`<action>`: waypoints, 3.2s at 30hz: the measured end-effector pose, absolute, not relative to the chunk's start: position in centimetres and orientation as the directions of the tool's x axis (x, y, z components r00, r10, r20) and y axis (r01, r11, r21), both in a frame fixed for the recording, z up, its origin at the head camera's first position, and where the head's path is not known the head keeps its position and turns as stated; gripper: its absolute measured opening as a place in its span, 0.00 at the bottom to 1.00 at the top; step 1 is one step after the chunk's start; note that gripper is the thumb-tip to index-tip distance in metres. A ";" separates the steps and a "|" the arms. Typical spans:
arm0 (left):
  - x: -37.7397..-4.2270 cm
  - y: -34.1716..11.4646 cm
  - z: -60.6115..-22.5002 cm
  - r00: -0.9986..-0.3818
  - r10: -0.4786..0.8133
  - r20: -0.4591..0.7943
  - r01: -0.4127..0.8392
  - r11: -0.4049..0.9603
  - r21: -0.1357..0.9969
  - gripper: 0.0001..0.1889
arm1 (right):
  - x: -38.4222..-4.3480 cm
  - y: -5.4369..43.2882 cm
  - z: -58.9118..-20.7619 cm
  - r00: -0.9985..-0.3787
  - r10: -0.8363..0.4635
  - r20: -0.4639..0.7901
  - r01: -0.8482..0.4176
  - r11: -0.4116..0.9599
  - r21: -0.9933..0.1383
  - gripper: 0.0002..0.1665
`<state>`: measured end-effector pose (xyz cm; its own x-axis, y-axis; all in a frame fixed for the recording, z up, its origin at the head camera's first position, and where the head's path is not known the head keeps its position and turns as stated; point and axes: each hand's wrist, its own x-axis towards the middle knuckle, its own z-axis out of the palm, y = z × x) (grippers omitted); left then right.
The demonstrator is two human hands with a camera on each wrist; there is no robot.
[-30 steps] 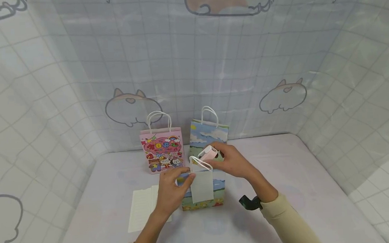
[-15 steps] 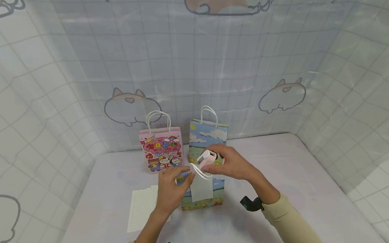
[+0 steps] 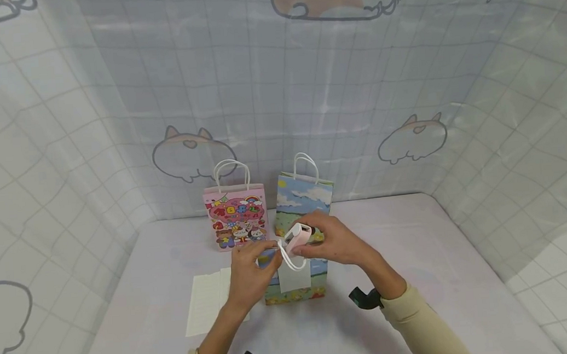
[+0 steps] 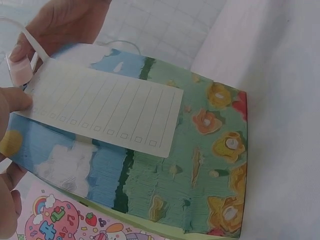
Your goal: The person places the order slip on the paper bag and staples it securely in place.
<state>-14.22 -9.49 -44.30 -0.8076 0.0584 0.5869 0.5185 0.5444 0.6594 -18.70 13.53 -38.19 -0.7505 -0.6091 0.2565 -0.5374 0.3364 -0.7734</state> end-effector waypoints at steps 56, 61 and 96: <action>-14.3 -9.6 -44.4 -0.817 0.067 0.572 0.515 0.532 0.673 0.08 | -17.7 12.1 -38.5 -0.727 -0.623 0.289 -0.664 0.530 -0.527 0.26; -14.3 -9.6 -44.5 -0.814 0.069 0.576 0.518 0.535 0.668 0.09 | -17.7 12.2 -38.6 -0.722 -0.622 0.302 -0.670 0.520 -0.529 0.25; -14.6 -10.1 -43.6 -0.748 0.199 0.634 0.642 0.460 0.614 0.15 | -18.1 12.4 -38.5 -0.670 -0.665 0.330 -0.718 0.467 -0.516 0.19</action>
<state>-14.59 -10.12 -43.62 -0.7477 0.1985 0.6337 0.6421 0.4595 0.6136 -18.06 12.37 -38.49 -0.6698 -0.6653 0.3299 -0.7182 0.4674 -0.5155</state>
